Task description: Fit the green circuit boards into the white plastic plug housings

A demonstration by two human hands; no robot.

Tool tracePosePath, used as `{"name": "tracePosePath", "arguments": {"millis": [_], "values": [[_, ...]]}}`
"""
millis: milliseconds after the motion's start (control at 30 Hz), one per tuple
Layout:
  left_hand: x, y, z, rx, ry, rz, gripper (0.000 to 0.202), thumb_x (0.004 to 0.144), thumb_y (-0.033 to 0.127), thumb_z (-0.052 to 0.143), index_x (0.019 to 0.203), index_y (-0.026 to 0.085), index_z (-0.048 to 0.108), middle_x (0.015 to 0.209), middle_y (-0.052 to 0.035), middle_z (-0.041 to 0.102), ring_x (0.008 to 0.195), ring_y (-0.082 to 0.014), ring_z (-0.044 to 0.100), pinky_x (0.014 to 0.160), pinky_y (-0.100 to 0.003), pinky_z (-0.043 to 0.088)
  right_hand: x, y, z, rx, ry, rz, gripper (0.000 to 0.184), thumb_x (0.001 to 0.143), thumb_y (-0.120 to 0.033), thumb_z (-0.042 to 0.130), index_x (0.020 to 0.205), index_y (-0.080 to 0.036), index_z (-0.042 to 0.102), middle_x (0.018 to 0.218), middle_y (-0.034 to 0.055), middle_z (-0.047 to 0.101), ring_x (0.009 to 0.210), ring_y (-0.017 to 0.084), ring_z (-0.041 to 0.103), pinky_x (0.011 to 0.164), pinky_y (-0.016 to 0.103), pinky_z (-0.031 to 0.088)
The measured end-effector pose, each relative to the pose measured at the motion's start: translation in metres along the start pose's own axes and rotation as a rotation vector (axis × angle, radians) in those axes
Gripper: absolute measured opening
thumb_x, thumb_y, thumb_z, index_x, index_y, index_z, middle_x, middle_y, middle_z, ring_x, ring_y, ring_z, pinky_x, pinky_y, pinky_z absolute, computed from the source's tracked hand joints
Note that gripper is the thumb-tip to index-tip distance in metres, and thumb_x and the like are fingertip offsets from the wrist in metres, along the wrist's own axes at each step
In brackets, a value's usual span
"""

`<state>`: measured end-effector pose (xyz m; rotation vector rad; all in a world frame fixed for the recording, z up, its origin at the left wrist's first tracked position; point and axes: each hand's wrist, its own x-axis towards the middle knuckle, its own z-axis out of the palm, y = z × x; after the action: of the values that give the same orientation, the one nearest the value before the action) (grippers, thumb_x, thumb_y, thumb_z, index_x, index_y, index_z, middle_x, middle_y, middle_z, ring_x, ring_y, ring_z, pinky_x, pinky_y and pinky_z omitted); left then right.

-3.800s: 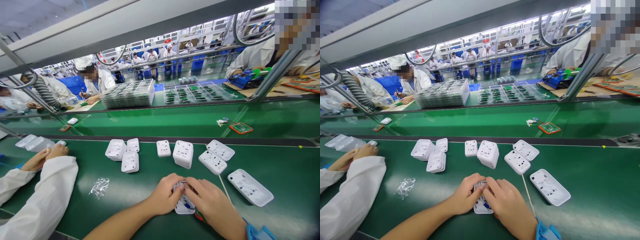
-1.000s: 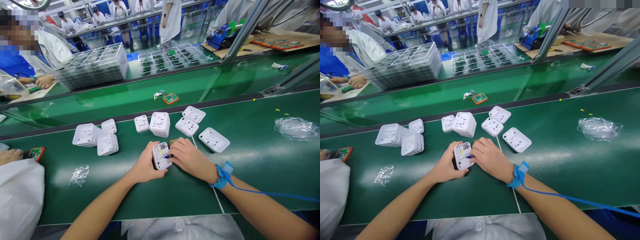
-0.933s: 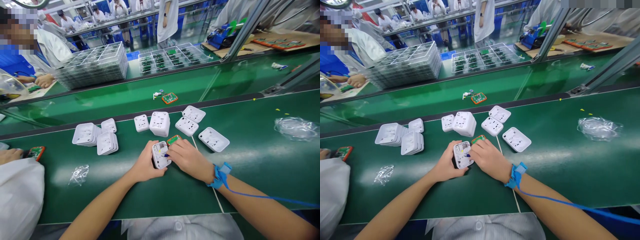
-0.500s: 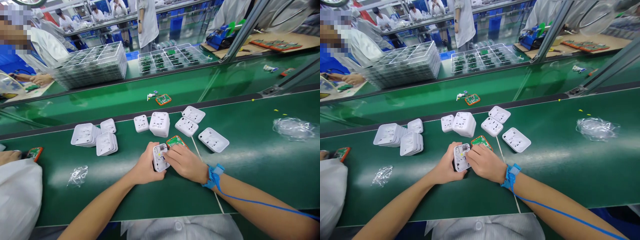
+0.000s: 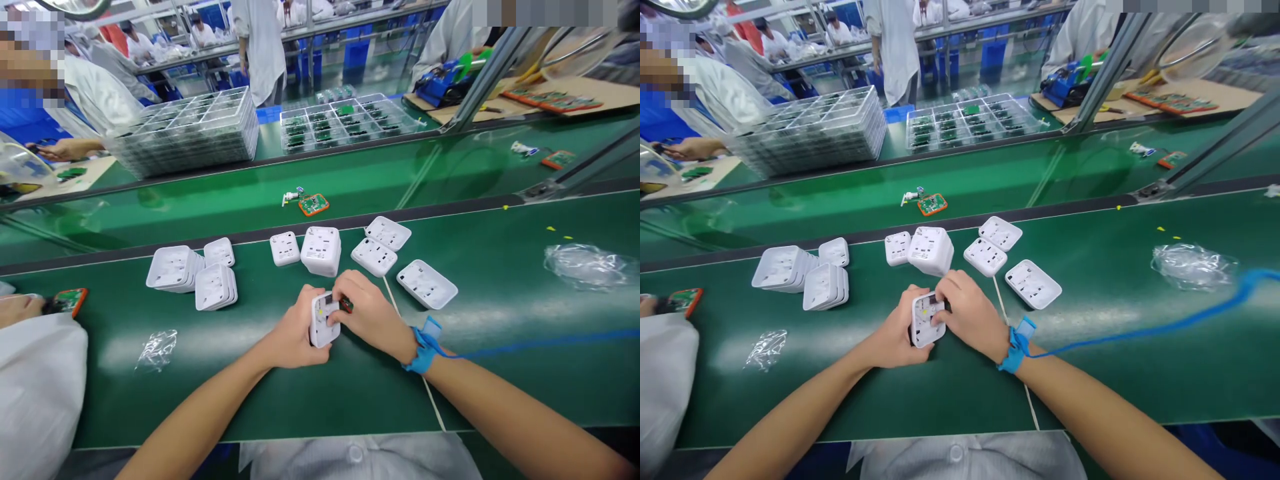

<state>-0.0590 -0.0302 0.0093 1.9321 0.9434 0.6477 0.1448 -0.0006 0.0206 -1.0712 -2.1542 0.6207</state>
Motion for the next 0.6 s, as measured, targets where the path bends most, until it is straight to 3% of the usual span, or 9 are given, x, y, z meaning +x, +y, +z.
{"name": "tracePosePath", "arguments": {"millis": [133, 267, 333, 367, 500, 600], "values": [[0.0, -0.002, -0.001, 0.044, 0.003, 0.122, 0.085, 0.067, 0.017, 0.068, 0.141, 0.025, 0.026, 0.119, -0.0079, 0.045, 0.097, -0.0228, 0.054, 0.079, -0.036, 0.049, -0.006, 0.004, -0.007, -0.032, -0.146, -0.033, 0.062, 0.071, -0.032, 0.087, 0.119, -0.02, 0.05, 0.121, 0.0125, 0.058, 0.112, 0.031, 0.053, 0.092, 0.044, 0.046], [-0.004, -0.001, 0.003, 0.104, 0.032, 0.217, 0.09, 0.066, 0.021, 0.07, 0.143, 0.022, 0.023, 0.118, -0.0098, 0.048, 0.101, -0.0269, 0.055, 0.087, -0.044, 0.049, -0.008, -0.003, -0.011, -0.134, -0.289, -0.103, 0.048, 0.082, -0.024, 0.076, 0.123, -0.018, 0.053, 0.107, 0.0092, 0.067, 0.101, 0.028, 0.061, 0.089, 0.043, 0.048], [-0.007, -0.004, 0.008, 0.128, 0.112, 0.176, 0.086, 0.065, 0.021, 0.073, 0.138, 0.023, 0.028, 0.114, -0.0086, 0.047, 0.1, -0.0264, 0.054, 0.088, -0.045, 0.05, -0.007, -0.009, -0.018, -0.176, -0.33, -0.116, 0.04, 0.084, -0.018, 0.072, 0.12, -0.018, 0.056, 0.103, 0.0078, 0.069, 0.094, 0.027, 0.063, 0.084, 0.041, 0.05], [-0.008, -0.007, 0.01, 0.139, 0.135, 0.203, 0.087, 0.064, 0.023, 0.076, 0.136, 0.024, 0.028, 0.111, -0.0075, 0.045, 0.1, -0.0263, 0.053, 0.088, -0.045, 0.05, -0.007, -0.012, -0.024, -0.174, -0.355, -0.114, 0.037, 0.084, -0.017, 0.071, 0.118, -0.019, 0.058, 0.103, 0.007, 0.07, 0.092, 0.026, 0.064, 0.082, 0.039, 0.051], [-0.007, -0.023, 0.016, 0.104, 0.28, 0.457, 0.122, 0.057, 0.04, 0.087, 0.145, 0.029, 0.004, 0.118, -0.0104, 0.035, 0.108, -0.029, 0.046, 0.091, -0.05, 0.047, 0.001, -0.012, -0.066, -0.003, -0.428, 0.021, 0.035, 0.085, -0.022, 0.07, 0.118, -0.025, 0.062, 0.1, 0.0024, 0.071, 0.079, 0.019, 0.067, 0.069, 0.029, 0.055], [-0.005, -0.032, 0.018, 0.086, 0.291, 0.44, 0.116, 0.061, 0.043, 0.086, 0.144, 0.03, 0.006, 0.118, -0.0107, 0.035, 0.109, -0.0287, 0.046, 0.092, -0.049, 0.047, 0.028, 0.004, -0.104, 0.162, -0.341, 0.147, 0.039, 0.084, -0.037, 0.072, 0.119, -0.023, 0.063, 0.102, 0.0052, 0.071, 0.083, 0.021, 0.068, 0.072, 0.03, 0.057]]}}
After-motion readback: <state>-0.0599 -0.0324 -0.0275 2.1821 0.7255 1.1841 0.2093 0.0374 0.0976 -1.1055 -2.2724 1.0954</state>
